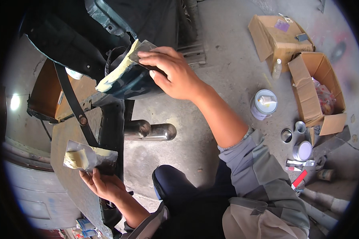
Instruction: The person applies body filler to a car bumper using a putty knife. They spread the filler along the edge of the bumper, then scrape excess material from the tool onto another surface.
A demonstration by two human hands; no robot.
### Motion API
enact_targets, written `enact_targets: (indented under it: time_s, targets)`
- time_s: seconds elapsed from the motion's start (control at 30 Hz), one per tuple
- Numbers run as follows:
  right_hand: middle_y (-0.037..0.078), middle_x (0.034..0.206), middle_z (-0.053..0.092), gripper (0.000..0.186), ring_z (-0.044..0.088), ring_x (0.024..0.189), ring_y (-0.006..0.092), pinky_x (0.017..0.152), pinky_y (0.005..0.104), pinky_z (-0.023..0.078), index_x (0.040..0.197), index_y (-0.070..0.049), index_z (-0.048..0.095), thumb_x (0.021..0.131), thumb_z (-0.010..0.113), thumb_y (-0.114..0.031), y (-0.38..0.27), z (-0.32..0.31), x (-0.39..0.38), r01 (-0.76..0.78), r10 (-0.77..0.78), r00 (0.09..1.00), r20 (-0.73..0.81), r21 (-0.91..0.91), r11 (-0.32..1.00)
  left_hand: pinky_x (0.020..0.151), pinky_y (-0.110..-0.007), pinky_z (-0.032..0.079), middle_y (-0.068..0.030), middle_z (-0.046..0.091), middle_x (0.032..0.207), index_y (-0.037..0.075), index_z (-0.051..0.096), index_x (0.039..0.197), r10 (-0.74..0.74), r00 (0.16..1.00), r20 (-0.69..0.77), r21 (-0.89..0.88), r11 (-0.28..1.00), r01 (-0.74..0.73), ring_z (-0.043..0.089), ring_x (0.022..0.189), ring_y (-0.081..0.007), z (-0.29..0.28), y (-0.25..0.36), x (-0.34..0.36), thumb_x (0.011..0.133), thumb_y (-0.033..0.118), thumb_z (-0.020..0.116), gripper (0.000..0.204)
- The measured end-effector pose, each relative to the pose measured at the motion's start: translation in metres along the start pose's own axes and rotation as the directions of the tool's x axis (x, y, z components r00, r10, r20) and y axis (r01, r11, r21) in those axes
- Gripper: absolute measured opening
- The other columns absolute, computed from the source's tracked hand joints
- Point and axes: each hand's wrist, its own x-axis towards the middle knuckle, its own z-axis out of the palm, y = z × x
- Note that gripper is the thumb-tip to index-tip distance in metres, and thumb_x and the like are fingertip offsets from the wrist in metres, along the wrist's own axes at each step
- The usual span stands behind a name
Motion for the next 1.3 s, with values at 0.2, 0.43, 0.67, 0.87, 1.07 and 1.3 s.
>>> enact_targets:
  time_s: [0.2,0.43,0.67,0.87,1.07,1.3]
  targets:
    - [0.007,0.133,0.060,0.031,0.050,0.124,0.0287,0.104,0.0406,0.042,0.118,-0.007,0.062,0.087,0.059,-0.005,0.011,-0.005,-0.012,-0.017,0.018,0.998,0.065,-0.015,1.000,0.101,-0.036,0.039,-0.0147,0.052,0.135,0.000,0.037,0.145,0.007,1.000,0.020,-0.035,0.999,-0.006,0.053,0.116,-0.0242,0.006,-0.005,0.001,0.085,0.000,0.056,0.063]
    - [0.012,0.131,0.060,0.028,0.048,0.128,0.0284,0.105,0.0404,0.038,0.119,-0.003,0.063,0.091,0.057,-0.007,-0.071,-0.035,-0.044,-0.338,0.325,0.937,0.130,0.579,0.742,0.106,-0.039,0.039,-0.0171,0.052,0.135,-0.001,0.038,0.142,-0.088,0.991,0.102,-0.111,0.989,0.099,0.053,0.120,-0.0272,0.048,0.026,-0.037,0.084,-0.003,0.052,0.060]
    - [0.011,0.130,0.062,0.031,0.051,0.125,0.0326,0.106,0.0428,0.038,0.117,-0.003,0.064,0.087,0.058,-0.005,-0.117,-0.058,-0.054,-0.441,0.270,0.887,0.374,0.516,0.734,0.110,-0.041,0.035,-0.0137,0.056,0.128,0.001,0.042,0.136,-0.435,0.793,0.426,-0.150,0.831,0.536,0.053,0.121,-0.0258,0.116,0.036,-0.030,0.083,-0.005,0.049,0.054]
    - [0.008,0.128,0.062,0.038,0.054,0.120,0.0314,0.102,0.0419,0.040,0.122,-0.007,0.061,0.085,0.060,-0.001,-0.131,-0.104,-0.027,-0.571,0.517,0.786,0.338,0.077,0.818,0.107,-0.038,0.038,-0.0123,0.058,0.122,-0.002,0.043,0.134,-0.509,0.740,0.439,0.013,0.827,0.562,0.055,0.113,-0.0212,0.140,0.072,-0.013,0.083,-0.007,0.048,0.052]
    - [-0.005,0.123,0.066,0.029,0.055,0.115,0.0206,0.088,0.0419,0.039,0.109,-0.015,0.068,0.081,0.066,-0.013,-0.174,-0.123,0.050,-0.490,0.528,0.807,0.263,-0.199,0.848,0.094,-0.034,0.050,-0.0161,0.058,0.118,0.000,0.033,0.140,-0.559,0.703,0.439,0.293,0.829,0.476,0.059,0.104,-0.0203,0.160,0.113,-0.008,0.091,-0.008,0.046,0.052]
    - [-0.005,0.121,0.067,0.026,0.053,0.114,0.0182,0.087,0.0438,0.040,0.108,-0.018,0.069,0.084,0.061,-0.021,-0.204,-0.141,0.053,-0.415,0.488,0.760,0.430,-0.256,0.873,0.096,-0.037,0.049,-0.0193,0.057,0.123,-0.002,0.031,0.140,-0.534,0.657,0.532,0.345,0.845,0.408,0.057,0.111,-0.0250,0.170,0.152,0.007,0.092,-0.006,0.047,0.051]
